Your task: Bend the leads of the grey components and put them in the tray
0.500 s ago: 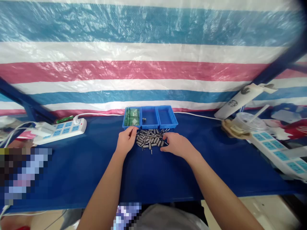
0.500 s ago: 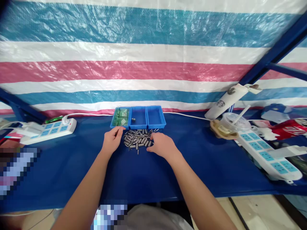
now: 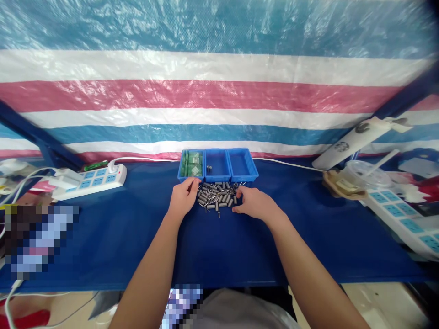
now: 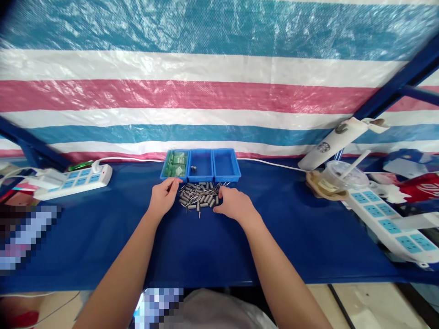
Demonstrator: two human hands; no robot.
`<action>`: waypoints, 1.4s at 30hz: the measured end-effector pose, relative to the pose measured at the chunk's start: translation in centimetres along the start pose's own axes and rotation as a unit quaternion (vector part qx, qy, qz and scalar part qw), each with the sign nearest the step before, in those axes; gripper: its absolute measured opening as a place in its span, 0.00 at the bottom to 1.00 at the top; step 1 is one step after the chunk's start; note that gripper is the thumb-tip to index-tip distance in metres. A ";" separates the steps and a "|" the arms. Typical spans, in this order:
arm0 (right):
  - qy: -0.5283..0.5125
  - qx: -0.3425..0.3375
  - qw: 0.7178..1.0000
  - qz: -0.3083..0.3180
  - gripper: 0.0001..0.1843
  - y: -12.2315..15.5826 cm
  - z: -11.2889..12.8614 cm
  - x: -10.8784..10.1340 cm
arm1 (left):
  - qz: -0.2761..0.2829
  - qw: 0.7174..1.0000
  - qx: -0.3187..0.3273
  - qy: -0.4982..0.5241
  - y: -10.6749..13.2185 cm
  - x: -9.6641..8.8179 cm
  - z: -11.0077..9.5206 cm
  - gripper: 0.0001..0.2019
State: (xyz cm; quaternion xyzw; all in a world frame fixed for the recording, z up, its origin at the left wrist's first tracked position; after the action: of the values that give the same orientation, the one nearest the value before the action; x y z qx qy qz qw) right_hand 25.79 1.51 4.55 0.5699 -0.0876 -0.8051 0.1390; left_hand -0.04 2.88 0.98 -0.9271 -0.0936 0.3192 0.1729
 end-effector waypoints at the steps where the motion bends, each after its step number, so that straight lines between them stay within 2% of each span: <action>1: -0.006 -0.002 1.000 0.005 0.21 -0.2 0.1 0.1 | 0.001 1.000 0.000 -0.002 0.0 0.0 0.0 0.18; 9: -0.047 -0.022 0.999 0.008 0.18 -1.8 0.3 0.7 | 0.007 1.000 -0.003 0.000 0.0 0.1 -0.2 0.18; 15: -0.149 -0.062 0.987 0.012 0.12 -1.3 -0.6 1.1 | 0.010 1.000 -0.001 -0.005 0.0 0.1 -0.3 0.18; 19: -0.209 -0.076 0.974 0.033 0.14 -1.1 -1.2 1.4 | 0.013 1.000 0.001 -0.007 0.0 0.2 -0.2 0.18; 30: -0.198 -0.097 0.975 0.017 0.23 -0.6 -0.7 1.4 | 0.011 1.000 -0.004 -0.004 0.1 0.2 -0.1 0.18; 42: -0.134 -0.113 0.985 -0.008 0.17 -0.3 -0.2 1.2 | 0.011 1.000 -0.004 -0.001 0.2 0.1 -0.3 0.18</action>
State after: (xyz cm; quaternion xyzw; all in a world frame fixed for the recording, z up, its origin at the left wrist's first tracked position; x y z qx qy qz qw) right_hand 25.60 1.37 3.30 0.4387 -0.0092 -0.8798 0.1828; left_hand 0.24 2.69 1.02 -0.9285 -0.0846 0.3213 0.1656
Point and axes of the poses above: each hand's wrist, its own y-axis away from the middle knuckle, its own x-axis out of the palm, z = x × y, the point moved 3 cm from there along -y, towards the middle knuckle, and after that the axes turned 4 degrees about -z, right-handed, at the moved point
